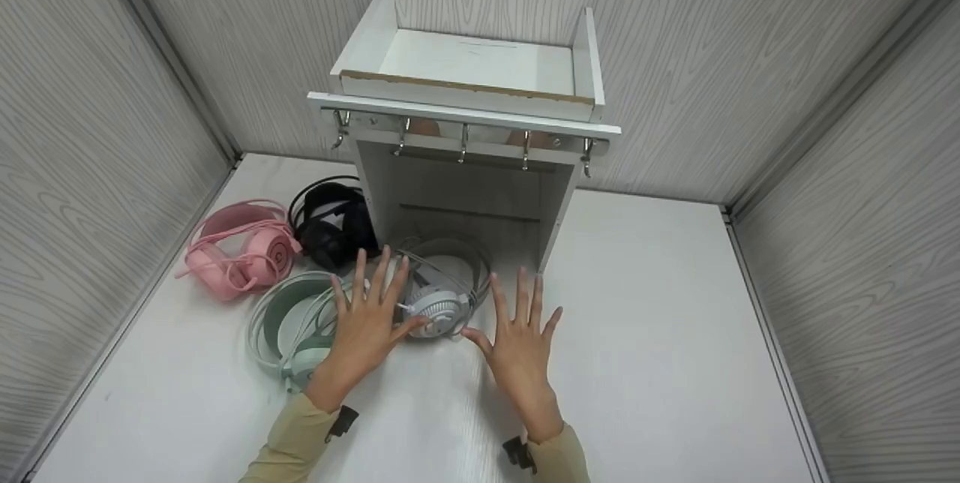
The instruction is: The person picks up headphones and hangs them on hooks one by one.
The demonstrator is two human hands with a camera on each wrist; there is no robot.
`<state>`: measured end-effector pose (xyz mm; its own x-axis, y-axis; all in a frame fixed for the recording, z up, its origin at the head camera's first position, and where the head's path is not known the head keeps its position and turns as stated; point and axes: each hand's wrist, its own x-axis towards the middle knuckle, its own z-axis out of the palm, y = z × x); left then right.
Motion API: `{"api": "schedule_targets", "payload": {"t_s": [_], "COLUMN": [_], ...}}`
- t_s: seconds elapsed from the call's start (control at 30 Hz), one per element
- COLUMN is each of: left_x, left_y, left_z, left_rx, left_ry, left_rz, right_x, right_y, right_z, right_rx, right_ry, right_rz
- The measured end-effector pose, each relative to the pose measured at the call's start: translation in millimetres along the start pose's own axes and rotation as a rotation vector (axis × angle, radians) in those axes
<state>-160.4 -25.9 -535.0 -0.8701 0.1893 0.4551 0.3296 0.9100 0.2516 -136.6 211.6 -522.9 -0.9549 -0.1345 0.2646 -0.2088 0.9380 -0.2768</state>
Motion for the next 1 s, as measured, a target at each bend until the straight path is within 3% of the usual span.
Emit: {"api": "schedule_targets", "payload": {"t_s": [0.17,0.37,0.57,0.73,1.0], "left_x": [1.9,7.9,13.9,13.2,11.2], "left_y": [1.0,2.7,-3.0,-9.4,-28.2], "left_z": [-9.0,-25.8,-41.5,-50.7,-72.8], "left_rx": [-0.018,-0.142,-0.293,-0.332,-0.329], "left_ry": [-0.044,-0.096,-0.101,-0.038,0.149], "left_rz": [-0.006,0.004,0.042,0.051,-0.005], "right_x": [-0.7,3.6,15.9,31.2,62.0], "right_y": [1.5,8.9,17.1,24.0,28.3], "right_z": [-7.8,-29.5,-58.9,-84.2,-125.5], "right_rx": [0.009,0.025,0.003,0.017,0.093], "right_ry": [0.013,-0.005,0.099,0.267,0.495], "right_rz": [-0.028,-0.054,-0.102,-0.141,-0.171]}}
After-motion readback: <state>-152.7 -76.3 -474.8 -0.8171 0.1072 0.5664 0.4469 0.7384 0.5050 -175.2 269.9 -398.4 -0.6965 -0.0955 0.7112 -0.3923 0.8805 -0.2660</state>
